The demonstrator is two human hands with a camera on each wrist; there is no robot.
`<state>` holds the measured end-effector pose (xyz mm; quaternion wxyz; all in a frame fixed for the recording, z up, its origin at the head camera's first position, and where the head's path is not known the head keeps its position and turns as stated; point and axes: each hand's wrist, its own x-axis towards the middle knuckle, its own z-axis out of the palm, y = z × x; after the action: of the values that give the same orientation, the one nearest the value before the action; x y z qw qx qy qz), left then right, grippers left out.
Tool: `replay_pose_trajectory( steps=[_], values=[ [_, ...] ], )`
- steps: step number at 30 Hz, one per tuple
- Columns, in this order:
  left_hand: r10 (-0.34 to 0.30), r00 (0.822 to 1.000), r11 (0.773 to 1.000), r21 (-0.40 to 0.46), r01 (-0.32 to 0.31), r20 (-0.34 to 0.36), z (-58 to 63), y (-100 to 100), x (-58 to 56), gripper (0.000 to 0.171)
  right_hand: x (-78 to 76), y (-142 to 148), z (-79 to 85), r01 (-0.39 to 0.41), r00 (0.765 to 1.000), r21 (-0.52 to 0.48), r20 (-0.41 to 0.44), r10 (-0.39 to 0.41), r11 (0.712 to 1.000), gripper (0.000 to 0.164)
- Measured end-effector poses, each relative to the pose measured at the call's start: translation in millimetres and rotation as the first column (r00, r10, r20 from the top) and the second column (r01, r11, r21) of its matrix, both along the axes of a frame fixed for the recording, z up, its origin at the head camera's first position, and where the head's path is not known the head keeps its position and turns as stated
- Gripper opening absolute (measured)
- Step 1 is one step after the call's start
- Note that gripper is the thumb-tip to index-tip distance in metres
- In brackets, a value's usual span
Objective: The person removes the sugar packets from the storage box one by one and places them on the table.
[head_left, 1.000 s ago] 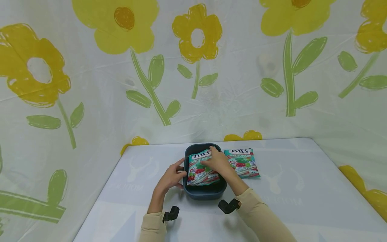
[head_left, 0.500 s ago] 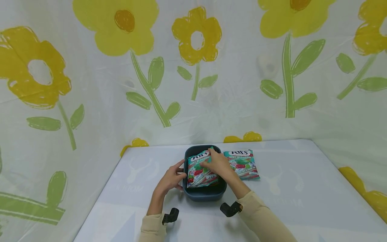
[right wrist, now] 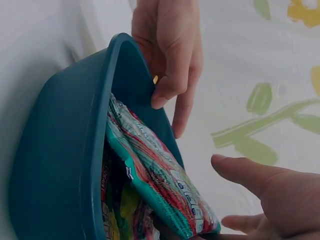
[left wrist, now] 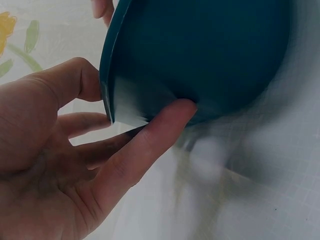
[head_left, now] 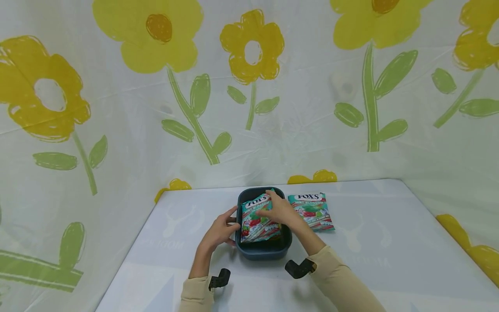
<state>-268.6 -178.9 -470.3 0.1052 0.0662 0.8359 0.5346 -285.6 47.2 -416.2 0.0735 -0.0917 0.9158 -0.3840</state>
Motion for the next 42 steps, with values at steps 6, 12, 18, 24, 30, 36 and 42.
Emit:
replay_pose_trajectory(
  steps=[6,12,18,24,30,36,42],
  values=[
    [-0.006,1.000,1.000,-0.008,0.006,-0.002,-0.1,1,1.1,0.068,-2.4,4,-1.9,-0.010,1.000,-0.022,0.022,0.011,1.000,0.079],
    [-0.010,1.000,1.000,-0.006,0.010,-0.001,0.5,1,0.4,0.069,-5.6,7,-6.6,-0.027,0.999,-0.065,0.021,0.028,0.998,0.073],
    [-0.001,1.000,1.000,-0.003,0.001,0.002,0.4,0,0.6,0.069,-7.5,9,-7.9,-0.009,0.998,-0.139,0.062,0.018,0.990,0.069],
    [-0.008,1.000,1.000,0.002,0.008,-0.001,0.5,-1,-0.5,0.070,-9.1,10,-4.9,0.003,0.992,-0.244,0.120,0.027,0.970,0.067],
    [-0.007,1.000,1.000,0.003,0.007,-0.002,0.5,-1,-1.4,0.070,-7.9,12,-1.4,0.006,0.988,-0.290,0.150,0.039,0.957,0.066],
    [0.001,1.000,1.000,-0.002,-0.001,-0.002,-1.0,-1,-1.5,0.069,-9.2,15,-4.7,0.003,0.985,-0.365,0.161,0.060,0.931,0.065],
    [0.003,1.000,1.000,0.001,-0.003,0.006,-1.7,-1,-1.9,0.069,-10.9,18,-11.3,0.024,0.975,-0.466,0.206,0.082,0.884,0.065]
  ],
)
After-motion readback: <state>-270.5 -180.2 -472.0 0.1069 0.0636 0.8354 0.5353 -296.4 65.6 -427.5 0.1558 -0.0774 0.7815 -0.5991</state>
